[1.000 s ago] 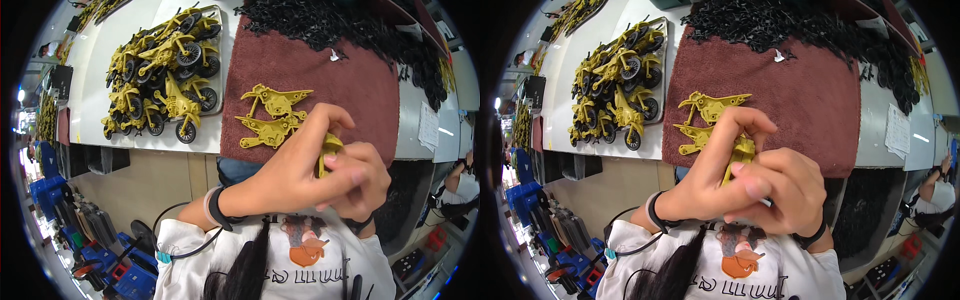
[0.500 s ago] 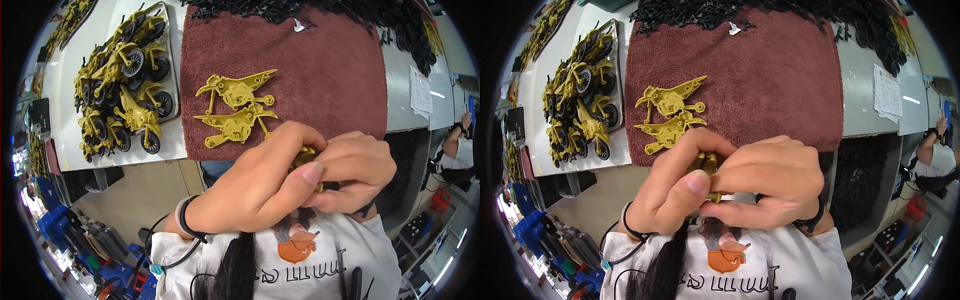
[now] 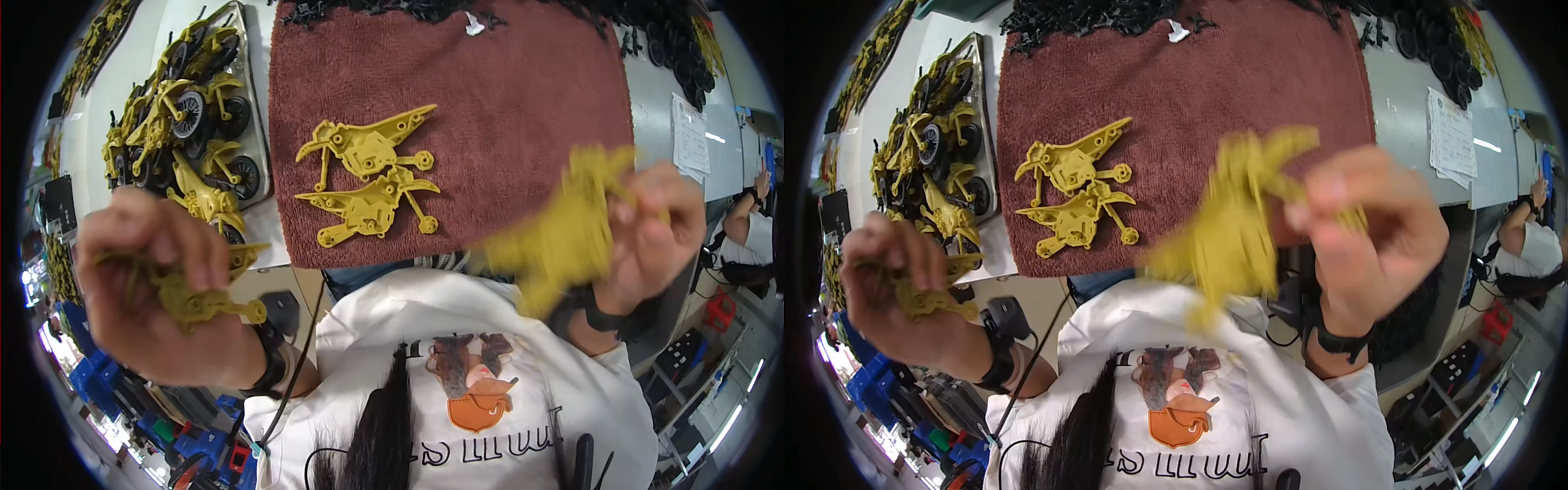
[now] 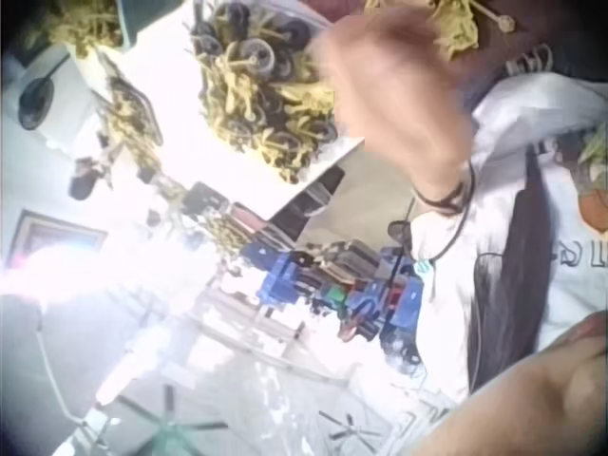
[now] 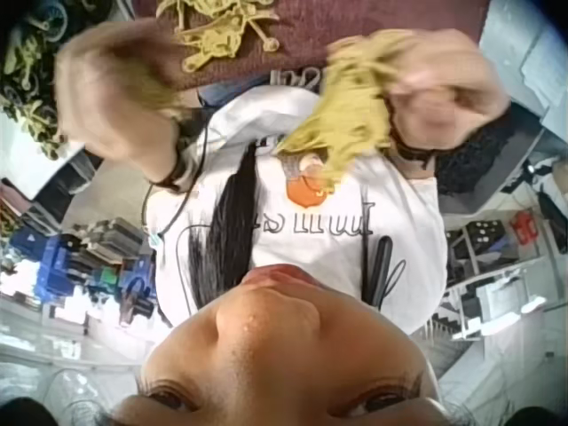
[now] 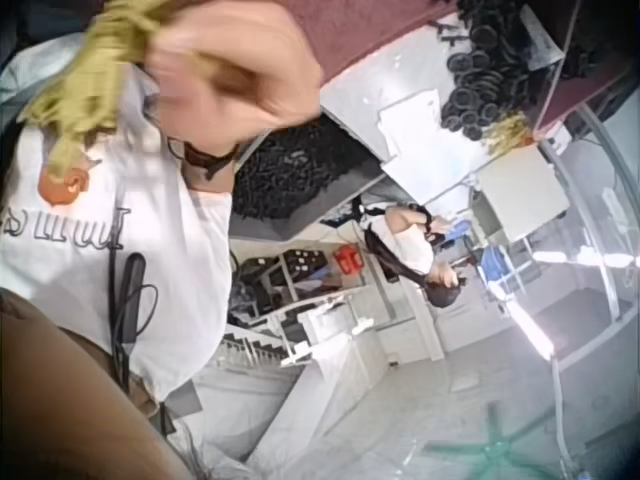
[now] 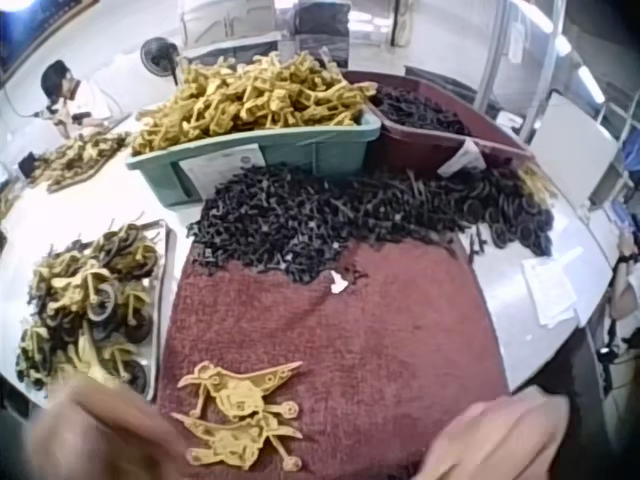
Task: Assemble small yellow toy motorcycles by attaching wheels to the main body chassis.
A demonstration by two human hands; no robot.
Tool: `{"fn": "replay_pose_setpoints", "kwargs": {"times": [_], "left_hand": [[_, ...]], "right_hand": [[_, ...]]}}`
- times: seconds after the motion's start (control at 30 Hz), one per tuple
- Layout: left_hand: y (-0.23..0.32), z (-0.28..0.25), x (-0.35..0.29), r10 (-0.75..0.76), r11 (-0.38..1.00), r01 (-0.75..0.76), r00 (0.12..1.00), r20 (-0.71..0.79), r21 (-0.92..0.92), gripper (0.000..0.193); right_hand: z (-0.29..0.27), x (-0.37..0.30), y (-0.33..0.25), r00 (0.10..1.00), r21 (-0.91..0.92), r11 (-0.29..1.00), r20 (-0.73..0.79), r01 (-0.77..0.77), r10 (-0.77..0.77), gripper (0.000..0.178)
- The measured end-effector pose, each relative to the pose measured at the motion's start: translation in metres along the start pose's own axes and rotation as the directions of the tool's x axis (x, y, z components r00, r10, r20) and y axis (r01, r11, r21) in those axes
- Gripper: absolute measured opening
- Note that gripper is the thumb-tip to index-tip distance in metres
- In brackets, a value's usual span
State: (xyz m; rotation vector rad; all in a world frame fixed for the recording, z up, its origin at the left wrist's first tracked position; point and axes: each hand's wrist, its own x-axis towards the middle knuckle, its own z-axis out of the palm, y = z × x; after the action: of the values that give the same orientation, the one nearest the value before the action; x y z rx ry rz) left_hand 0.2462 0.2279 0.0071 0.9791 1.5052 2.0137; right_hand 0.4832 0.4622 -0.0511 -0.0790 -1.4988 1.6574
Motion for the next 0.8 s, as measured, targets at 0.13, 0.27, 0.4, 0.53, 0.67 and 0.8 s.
{"fn": "replay_pose_setpoints", "kwargs": {"times": [0.13,0.27,0.4,0.53,0.67,0.8], "left_hand": [[-0.013,0.035,0.005,0.007,0.954,-0.025,0.998,-0.061,-0.3,0.018],[-0.04,0.038,0.009,0.134,0.884,-0.115,0.991,0.009,-0.454,0.028],[-0.052,0.029,0.001,0.072,0.903,-0.072,0.997,-0.014,-0.423,0.041],[-0.058,0.029,0.001,0.121,0.956,-0.129,0.992,-0.048,-0.263,0.039],[-0.066,0.041,0.002,0.086,0.984,-0.099,0.992,-0.09,-0.146,0.027],[-0.075,0.056,0.007,0.05,0.998,-0.052,0.992,-0.116,-0.021,0.02]], "right_hand": [[0.007,0.003,0.009,0.969,-0.133,0.977,-0.204,-0.165,0.136,0.018],[0.007,0.003,0.019,0.94,-0.187,0.951,-0.283,-0.247,0.189,0.019],[0.001,-0.002,0.012,0.913,-0.266,0.883,-0.246,-0.385,0.324,0.02],[-0.015,-0.007,-0.002,0.902,-0.263,0.866,-0.201,-0.426,0.383,0.02],[-0.015,-0.012,-0.006,0.875,-0.316,0.817,-0.141,-0.483,0.463,0.019],[-0.015,-0.014,-0.007,0.874,-0.36,0.798,-0.145,-0.483,0.463,0.018]]}}
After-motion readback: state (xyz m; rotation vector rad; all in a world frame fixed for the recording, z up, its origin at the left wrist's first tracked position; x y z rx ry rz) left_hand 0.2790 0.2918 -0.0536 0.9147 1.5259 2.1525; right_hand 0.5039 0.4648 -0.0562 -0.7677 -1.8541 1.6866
